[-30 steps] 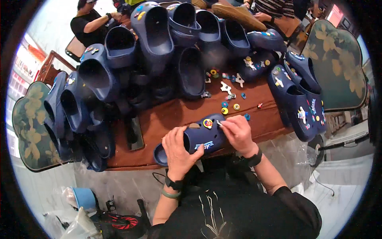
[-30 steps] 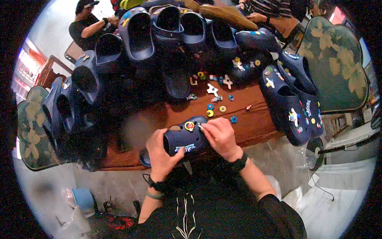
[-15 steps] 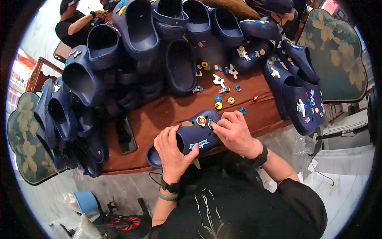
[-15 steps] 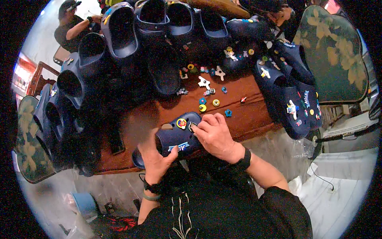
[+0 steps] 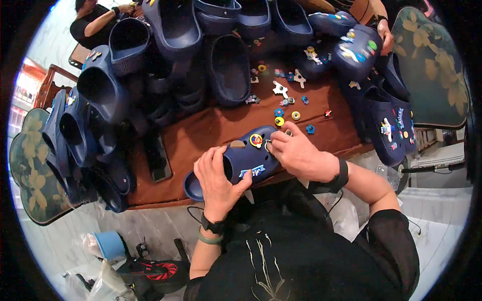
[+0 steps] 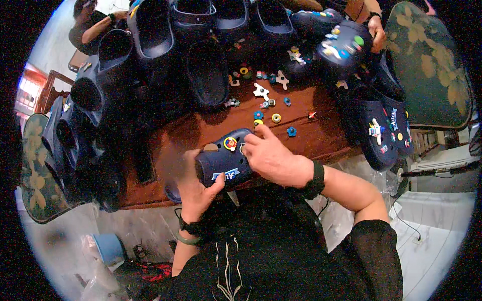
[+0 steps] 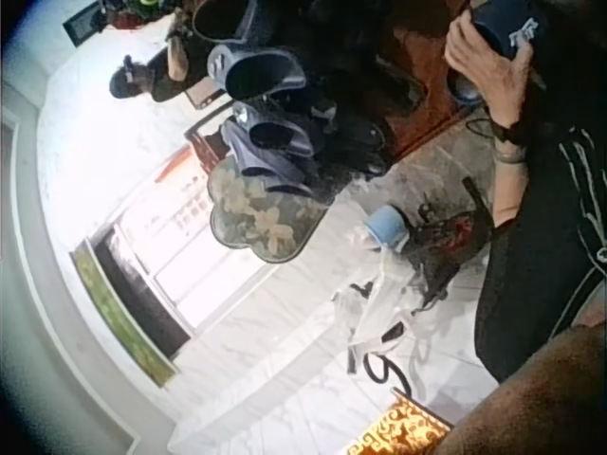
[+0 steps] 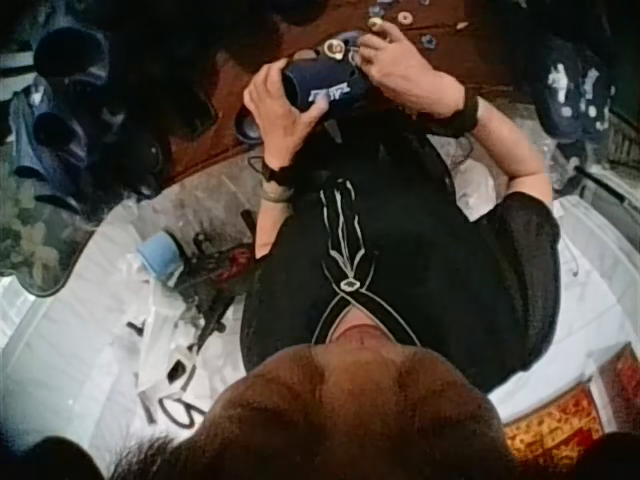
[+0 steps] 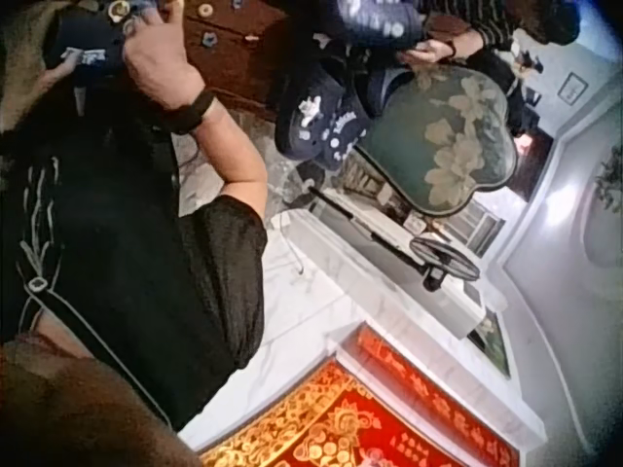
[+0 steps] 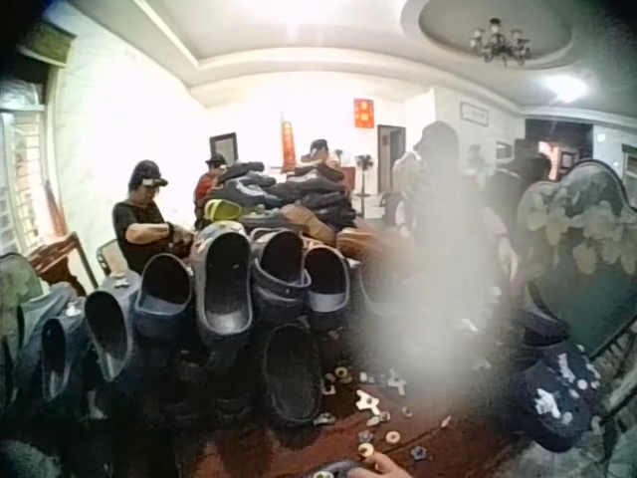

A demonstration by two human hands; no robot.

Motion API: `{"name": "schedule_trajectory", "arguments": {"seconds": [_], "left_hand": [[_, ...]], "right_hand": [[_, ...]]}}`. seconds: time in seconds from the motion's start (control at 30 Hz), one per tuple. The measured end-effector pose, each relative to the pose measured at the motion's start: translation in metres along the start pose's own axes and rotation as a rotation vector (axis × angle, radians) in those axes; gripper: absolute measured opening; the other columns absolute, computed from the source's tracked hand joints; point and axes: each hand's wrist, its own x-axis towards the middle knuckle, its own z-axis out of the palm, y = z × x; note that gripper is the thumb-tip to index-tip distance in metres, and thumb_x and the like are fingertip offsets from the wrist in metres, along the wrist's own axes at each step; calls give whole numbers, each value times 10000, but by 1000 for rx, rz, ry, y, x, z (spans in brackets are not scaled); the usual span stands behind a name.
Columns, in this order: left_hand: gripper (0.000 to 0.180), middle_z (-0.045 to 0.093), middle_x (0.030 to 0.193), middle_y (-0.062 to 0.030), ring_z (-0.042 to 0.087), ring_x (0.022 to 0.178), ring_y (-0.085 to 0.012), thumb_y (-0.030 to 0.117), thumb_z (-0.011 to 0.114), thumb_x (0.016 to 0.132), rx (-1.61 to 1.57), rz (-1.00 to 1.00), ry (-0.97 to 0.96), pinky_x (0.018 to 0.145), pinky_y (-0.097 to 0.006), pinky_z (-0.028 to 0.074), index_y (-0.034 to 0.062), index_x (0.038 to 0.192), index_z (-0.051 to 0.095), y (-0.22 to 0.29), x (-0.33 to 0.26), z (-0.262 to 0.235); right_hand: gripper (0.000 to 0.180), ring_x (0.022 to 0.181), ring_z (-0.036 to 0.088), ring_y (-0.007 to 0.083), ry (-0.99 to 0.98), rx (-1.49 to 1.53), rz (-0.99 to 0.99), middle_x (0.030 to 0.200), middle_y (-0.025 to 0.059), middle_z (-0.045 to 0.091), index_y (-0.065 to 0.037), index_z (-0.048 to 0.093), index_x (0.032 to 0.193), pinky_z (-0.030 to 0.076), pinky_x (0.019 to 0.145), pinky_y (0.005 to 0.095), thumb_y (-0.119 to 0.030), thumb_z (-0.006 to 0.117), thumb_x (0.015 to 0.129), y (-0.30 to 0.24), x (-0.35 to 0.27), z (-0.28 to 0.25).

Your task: The person is attaching decorative charms to rubber clogs.

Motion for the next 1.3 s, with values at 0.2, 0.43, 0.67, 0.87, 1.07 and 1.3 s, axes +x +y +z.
{"name": "schedule_trajectory", "arguments": {"seconds": [0.2,0.43,0.67,0.87,1.07,1.3], "left_hand": [[756,508,1248,-147,468,1202,-348,314,823,661,36,8,20,1055,-496,312,49,1285,489,1,-1,-1],[758,518,1247,-150,470,1201,-351,315,817,650,81,48,48,1060,-492,314,50,1281,492,4,1,0],[744,520,1238,-159,478,1181,-355,292,805,657,69,74,87,1057,-492,316,51,1281,479,4,-4,-4],[744,518,1233,-156,475,1178,-356,301,807,659,93,55,98,1050,-491,319,52,1279,480,3,-4,-3],[739,517,1235,-147,469,1191,-349,326,816,657,-17,8,48,1044,-484,320,60,1272,505,1,1,1],[742,515,1236,-142,468,1206,-339,309,815,663,-11,25,78,1055,-486,316,55,1283,496,2,-2,3]], "right_hand": [[335,1041,578,231,346,257,193,958,46,605,-43,660,1113,405,938,434,-76,655,780,-7,-21,24],[220,921,604,271,561,296,593,940,60,648,-95,696,1007,431,840,420,-54,693,790,25,-45,48],[307,942,556,255,420,239,544,975,59,614,-86,641,1124,391,836,402,-78,649,817,39,-15,85],[101,864,552,250,396,-20,527,861,79,579,-67,610,924,417,795,395,-83,567,835,36,3,86],[96,779,593,294,309,31,623,780,113,583,-66,564,866,459,718,419,-148,614,876,42,12,92],[65,883,580,346,472,254,582,901,172,587,-14,567,943,473,760,452,-75,565,920,40,-1,79]]}}
